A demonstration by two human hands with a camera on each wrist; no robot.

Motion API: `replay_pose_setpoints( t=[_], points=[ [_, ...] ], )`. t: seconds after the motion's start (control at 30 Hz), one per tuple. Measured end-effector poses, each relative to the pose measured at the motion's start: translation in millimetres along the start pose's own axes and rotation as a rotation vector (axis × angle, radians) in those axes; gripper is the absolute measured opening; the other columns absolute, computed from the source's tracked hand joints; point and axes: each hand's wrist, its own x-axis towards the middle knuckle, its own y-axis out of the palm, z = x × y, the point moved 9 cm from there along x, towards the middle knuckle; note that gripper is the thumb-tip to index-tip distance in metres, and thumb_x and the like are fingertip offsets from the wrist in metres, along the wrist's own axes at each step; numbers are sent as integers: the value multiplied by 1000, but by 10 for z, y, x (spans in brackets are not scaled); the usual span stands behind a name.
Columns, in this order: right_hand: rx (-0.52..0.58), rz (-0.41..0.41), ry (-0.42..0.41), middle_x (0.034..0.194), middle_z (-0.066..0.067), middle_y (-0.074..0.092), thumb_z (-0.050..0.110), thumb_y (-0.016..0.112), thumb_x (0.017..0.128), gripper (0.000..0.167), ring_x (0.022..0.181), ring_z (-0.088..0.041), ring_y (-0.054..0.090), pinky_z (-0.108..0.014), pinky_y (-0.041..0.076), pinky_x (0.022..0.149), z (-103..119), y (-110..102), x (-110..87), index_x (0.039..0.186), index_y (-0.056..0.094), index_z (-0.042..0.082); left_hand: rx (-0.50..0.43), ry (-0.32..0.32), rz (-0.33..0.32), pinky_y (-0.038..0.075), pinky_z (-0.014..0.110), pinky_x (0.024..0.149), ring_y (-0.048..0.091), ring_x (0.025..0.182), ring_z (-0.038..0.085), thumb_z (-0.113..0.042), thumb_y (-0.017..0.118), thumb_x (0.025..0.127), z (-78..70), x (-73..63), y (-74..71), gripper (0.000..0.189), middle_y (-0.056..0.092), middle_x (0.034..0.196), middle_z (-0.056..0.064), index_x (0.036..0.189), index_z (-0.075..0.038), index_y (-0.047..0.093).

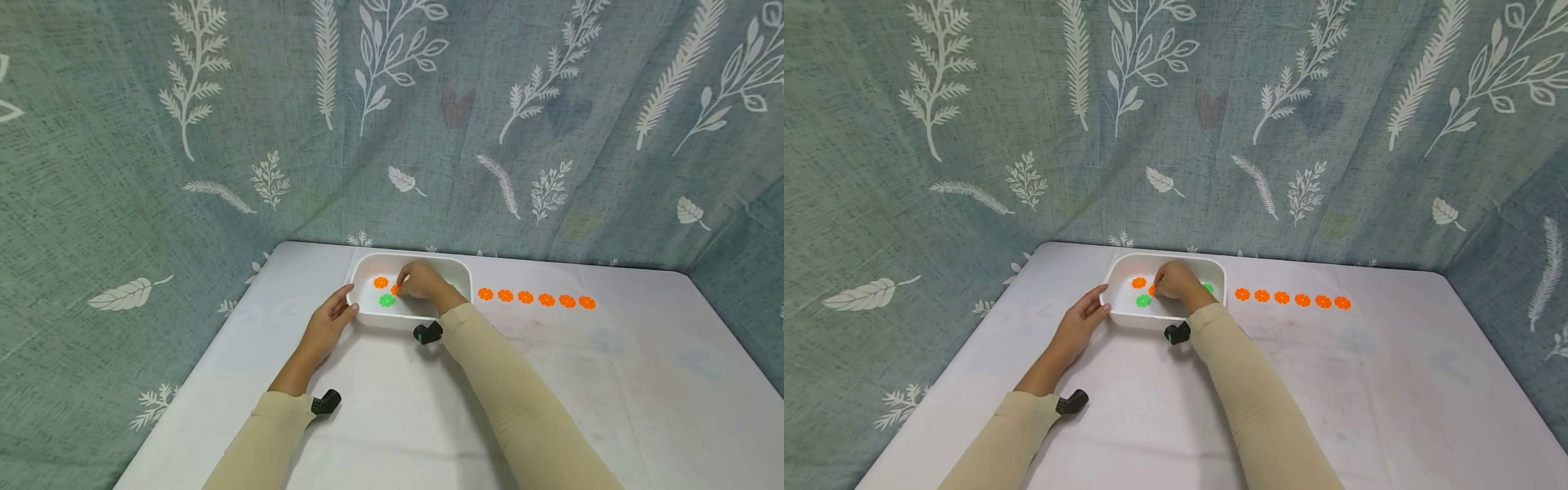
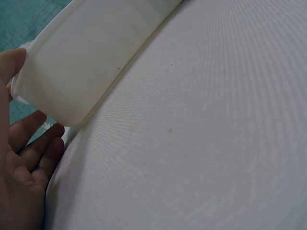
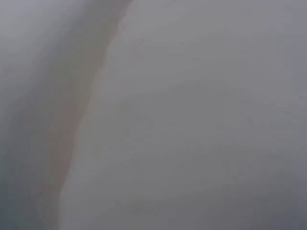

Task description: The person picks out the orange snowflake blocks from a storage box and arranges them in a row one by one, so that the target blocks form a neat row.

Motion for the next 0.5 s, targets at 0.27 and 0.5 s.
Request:
replay_pose_setpoints(
  t=[0.27,0.5],
  points=[
    [-25,16,-16,96,-2,65,18,84,77,21,86,-19,53,-29,46,79,-3,8,17,95,74,13,-2,0,7,37,43,108,40,136,27,-34,62,96,7,7,13,52,39,151,8,145,-37,44],
    [-6,10,6,89,-1,62,15,86,74,24,81,-19,56,-29,47,72,-20,1,19,91,69,14,5,2,-1,37,42,108,40,136,27,-35,62,97,-9,-4,8,52,39,151,9,145,-37,44]
  ],
)
